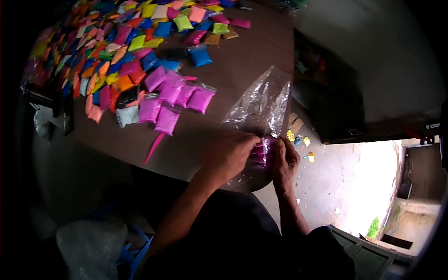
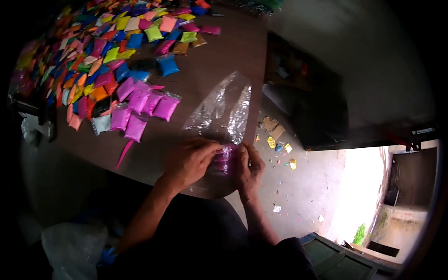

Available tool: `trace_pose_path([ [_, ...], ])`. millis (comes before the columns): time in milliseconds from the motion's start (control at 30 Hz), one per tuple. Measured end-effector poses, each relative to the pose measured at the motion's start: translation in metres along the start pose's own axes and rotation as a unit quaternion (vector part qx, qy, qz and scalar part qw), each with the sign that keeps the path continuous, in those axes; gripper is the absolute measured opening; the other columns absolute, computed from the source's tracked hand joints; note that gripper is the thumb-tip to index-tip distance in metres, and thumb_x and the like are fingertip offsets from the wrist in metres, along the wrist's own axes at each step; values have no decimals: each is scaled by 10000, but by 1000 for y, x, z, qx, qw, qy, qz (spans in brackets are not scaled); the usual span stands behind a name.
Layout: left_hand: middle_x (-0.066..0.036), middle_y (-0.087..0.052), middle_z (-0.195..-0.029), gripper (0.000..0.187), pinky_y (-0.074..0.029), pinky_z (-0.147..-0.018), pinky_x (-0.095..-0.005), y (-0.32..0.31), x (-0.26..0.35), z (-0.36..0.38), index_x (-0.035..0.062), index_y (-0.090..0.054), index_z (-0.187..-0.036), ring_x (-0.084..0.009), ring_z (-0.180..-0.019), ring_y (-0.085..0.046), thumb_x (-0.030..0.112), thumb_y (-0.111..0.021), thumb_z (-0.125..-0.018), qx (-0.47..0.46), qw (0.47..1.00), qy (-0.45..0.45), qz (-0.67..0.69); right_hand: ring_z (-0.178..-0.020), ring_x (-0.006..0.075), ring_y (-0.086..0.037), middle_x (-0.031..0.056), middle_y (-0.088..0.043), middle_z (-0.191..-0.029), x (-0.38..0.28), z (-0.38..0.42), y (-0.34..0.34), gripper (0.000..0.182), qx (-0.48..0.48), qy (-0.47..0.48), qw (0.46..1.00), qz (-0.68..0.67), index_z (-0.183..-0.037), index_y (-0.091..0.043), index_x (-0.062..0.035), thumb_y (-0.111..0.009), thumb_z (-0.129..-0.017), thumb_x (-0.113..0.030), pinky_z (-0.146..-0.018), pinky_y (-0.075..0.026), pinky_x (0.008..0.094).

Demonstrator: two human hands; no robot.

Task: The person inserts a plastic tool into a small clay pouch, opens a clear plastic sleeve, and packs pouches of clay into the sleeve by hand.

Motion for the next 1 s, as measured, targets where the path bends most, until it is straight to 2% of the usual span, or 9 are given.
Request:
trace_pose_path([
  [33,-85,-775,-1036,177,-600,-842,-402,1,0,1,97,-757,-1089,-295,-979,-744,49,-727,-921,-1,1000,-2,11,-814,44,-526,-40,-649,-935,0,1,-1,339,1,10,1000,8,-1263,-693,77,-611,-1101,-210,-710,-427,209],
  [233,-116,-768,-1061,199,-595,-862,-411,10,-2,25,59,-747,-1108,-315,-991,-736,22,-738,-913,3,999,-18,35,-945,111,-604,48,-693,-1056,1,13,-4,319,-23,78,992,99,-1243,-684,83,-599,-1091,-184,-849,-486,261],
  [400,-145,-737,-1158,219,-586,-885,-439,65,8,30,41,-739,-1107,-349,-1047,-710,64,-772,-891,81,994,-10,-68,-1034,206,-634,142,-675,-1092,-10,14,-7,264,-20,34,998,50,-1215,-729,41,-651,-1033,-132,-952,-483,322],
  [500,-180,-730,-1107,206,-573,-873,-441,111,-19,34,25,-736,-1123,-384,-1008,-698,130,-749,-947,180,963,92,-180,-1045,208,-634,140,-678,-1096,-7,14,-8,264,-14,43,997,56,-1218,-726,45,-648,-1033,-126,-961,-482,324],
  [567,-196,-734,-1094,243,-565,-825,-467,146,-44,29,15,-721,-1150,-388,-955,-710,158,-734,-954,231,929,57,-284,-1051,165,-641,101,-706,-1145,-1,13,-6,301,-24,77,993,89,-1263,-695,57,-595,-1084,-163,-959,-486,310],
  [767,-210,-742,-1075,251,-565,-779,-457,172,-65,21,52,-720,-1166,-367,-886,-726,162,-741,-941,159,892,215,-363,-1040,151,-635,83,-693,-1117,8,14,-4,279,-14,74,995,60,-1242,-699,70,-627,-1064,-132,-950,-481,288],
  [867,-174,-734,-980,332,-569,-788,-419,171,-82,33,25,-692,-1208,-333,-843,-717,140,-780,-908,218,922,197,-253,-1036,143,-632,75,-685,-1105,6,15,-5,266,-8,72,995,70,-1238,-704,67,-638,-1056,-115,-947,-479,277],
  [933,-76,-708,-898,326,-538,-736,-318,173,-96,43,14,-688,-1201,-183,-777,-666,67,-793,-896,258,940,225,-7,-1045,217,-630,132,-681,-1066,-2,15,-8,225,-1,44,999,30,-1164,-728,61,-664,-1021,-102,-968,-467,320],
  [1000,-40,-685,-897,336,-516,-728,-282,178,-99,57,7,-679,-1214,-138,-779,-632,46,-791,-900,244,936,251,33,-1040,216,-623,133,-681,-1065,1,15,-8,222,-1,48,998,34,-1159,-729,60,-665,-1020,-101,-965,-464,320],
])
Point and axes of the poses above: each hand's wrist, its own z-axis away from the middle knuckle, its own y-axis out of the back of the hand, x = y × z, the point moved 1 cm from there along -z, towards the middle knuckle
